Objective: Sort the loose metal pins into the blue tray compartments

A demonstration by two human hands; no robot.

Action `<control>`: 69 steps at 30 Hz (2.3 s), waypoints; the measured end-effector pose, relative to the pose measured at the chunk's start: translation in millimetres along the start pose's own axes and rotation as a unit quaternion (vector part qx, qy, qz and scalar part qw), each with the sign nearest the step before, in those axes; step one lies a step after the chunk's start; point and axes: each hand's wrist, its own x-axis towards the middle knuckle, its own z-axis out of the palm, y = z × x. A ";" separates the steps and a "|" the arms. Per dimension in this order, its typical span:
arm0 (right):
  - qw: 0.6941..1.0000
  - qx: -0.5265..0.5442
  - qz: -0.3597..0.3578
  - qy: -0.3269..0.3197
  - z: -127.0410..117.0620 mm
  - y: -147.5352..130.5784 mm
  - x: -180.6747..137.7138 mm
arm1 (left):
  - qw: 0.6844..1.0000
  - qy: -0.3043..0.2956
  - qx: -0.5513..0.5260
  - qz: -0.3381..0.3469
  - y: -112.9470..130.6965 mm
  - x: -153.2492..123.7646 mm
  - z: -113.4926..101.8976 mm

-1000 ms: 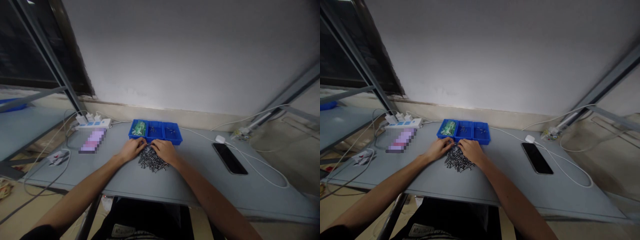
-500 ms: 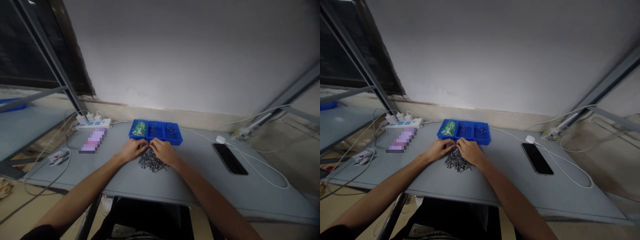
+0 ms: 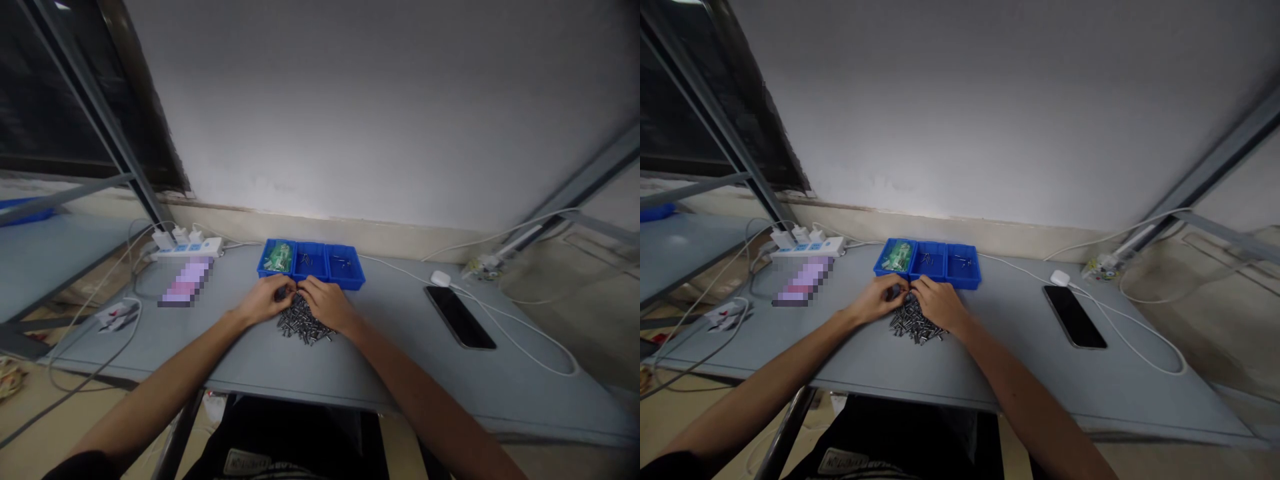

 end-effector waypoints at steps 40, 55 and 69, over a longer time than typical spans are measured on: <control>0.999 0.015 0.016 0.036 -2.7 6.3 1.1 | 0.999 -0.012 0.041 -0.032 -0.6 1.5 -2.2; 0.998 0.025 0.011 0.053 -7.8 16.1 0.9 | 0.998 0.007 0.033 -0.049 -3.1 2.4 -4.4; 0.916 -0.020 0.197 0.350 -31.7 55.5 1.1 | 0.974 -0.098 0.159 -0.126 -16.5 2.8 -17.4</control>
